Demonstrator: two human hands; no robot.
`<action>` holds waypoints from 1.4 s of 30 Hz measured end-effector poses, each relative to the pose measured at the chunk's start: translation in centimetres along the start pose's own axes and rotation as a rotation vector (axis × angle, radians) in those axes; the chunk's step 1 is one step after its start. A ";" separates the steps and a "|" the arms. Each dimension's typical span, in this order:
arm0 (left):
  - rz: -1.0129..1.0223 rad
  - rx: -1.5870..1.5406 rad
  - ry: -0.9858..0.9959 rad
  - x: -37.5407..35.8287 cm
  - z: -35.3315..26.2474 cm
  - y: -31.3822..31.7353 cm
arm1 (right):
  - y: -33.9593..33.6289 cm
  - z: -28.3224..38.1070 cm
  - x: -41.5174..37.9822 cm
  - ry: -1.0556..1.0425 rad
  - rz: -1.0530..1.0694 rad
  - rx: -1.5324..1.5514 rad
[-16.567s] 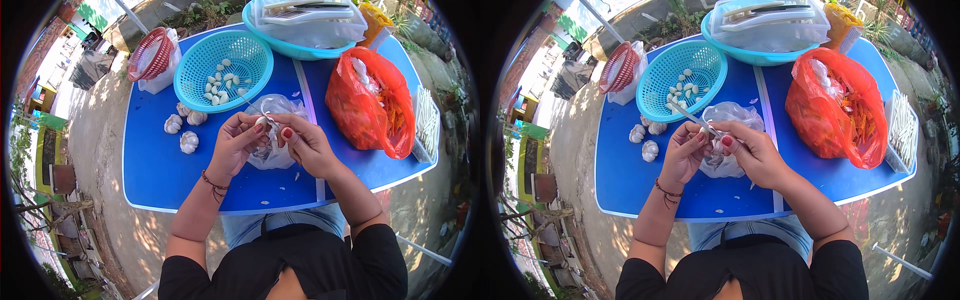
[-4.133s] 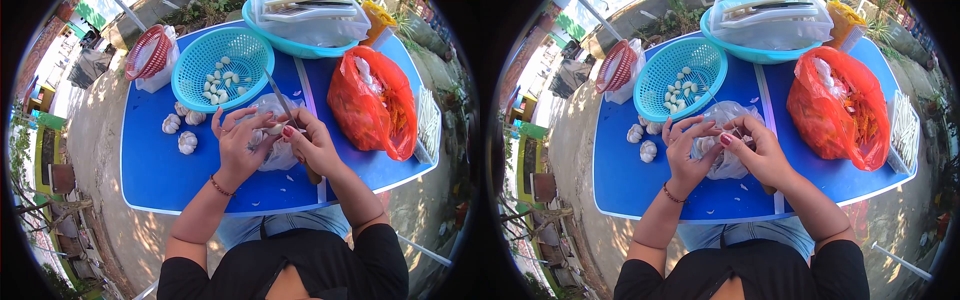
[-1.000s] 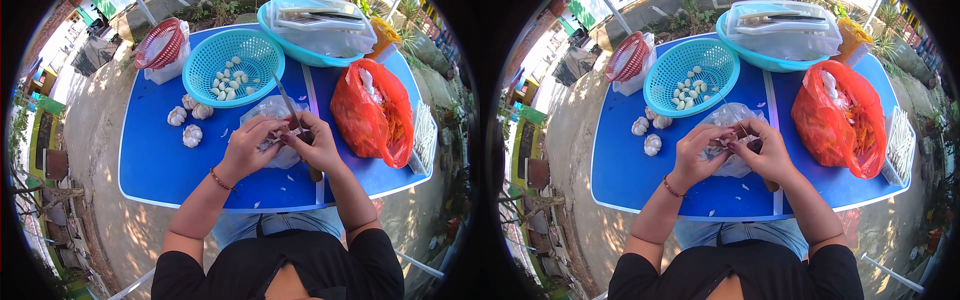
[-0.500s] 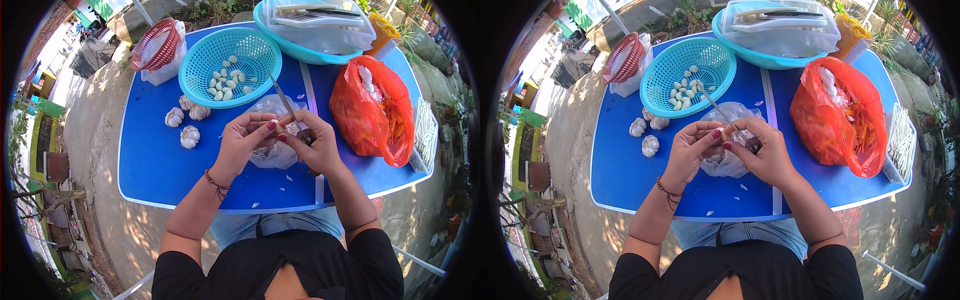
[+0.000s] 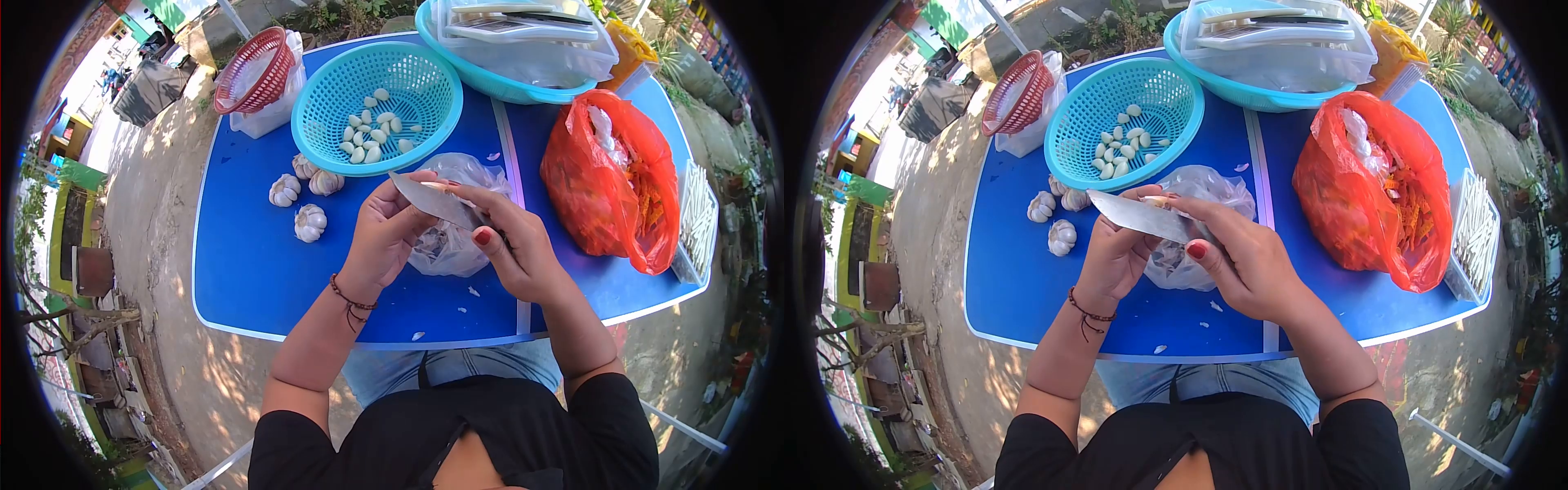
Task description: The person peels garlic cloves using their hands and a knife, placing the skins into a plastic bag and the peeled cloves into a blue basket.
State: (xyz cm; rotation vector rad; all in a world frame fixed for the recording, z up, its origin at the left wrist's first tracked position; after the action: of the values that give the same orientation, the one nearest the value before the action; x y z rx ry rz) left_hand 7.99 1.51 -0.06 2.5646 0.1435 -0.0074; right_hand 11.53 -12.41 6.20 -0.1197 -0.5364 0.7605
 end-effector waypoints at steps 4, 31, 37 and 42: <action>0.026 0.008 0.040 0.0 0.0 0.1 | 0.2 -0.1 -0.2 0.181 0.094 -0.037; 0.004 0.125 0.087 -0.1 -0.3 0.3 | -0.4 -1.1 -0.1 0.160 -0.024 0.190; 0.005 0.100 0.087 -0.1 -0.8 0.0 | -0.3 -0.2 -0.4 0.077 0.031 0.073; 0.005 0.066 0.069 -0.4 -0.2 0.1 | 0.3 0.1 -0.3 -0.092 0.015 -0.013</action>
State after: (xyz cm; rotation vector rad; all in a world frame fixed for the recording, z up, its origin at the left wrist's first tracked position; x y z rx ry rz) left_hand 7.60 1.52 0.18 2.6323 0.1650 0.0796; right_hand 11.11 -12.37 6.09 -0.1017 -0.6283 0.7794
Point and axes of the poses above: each hand's wrist, its own x-axis towards the middle knuckle, its own y-axis out of the palm, z = x × y, the point moved 8 cm from there along x, towards the middle knuckle, and after that the axes turned 12 degrees about x, right-handed, at the moved point
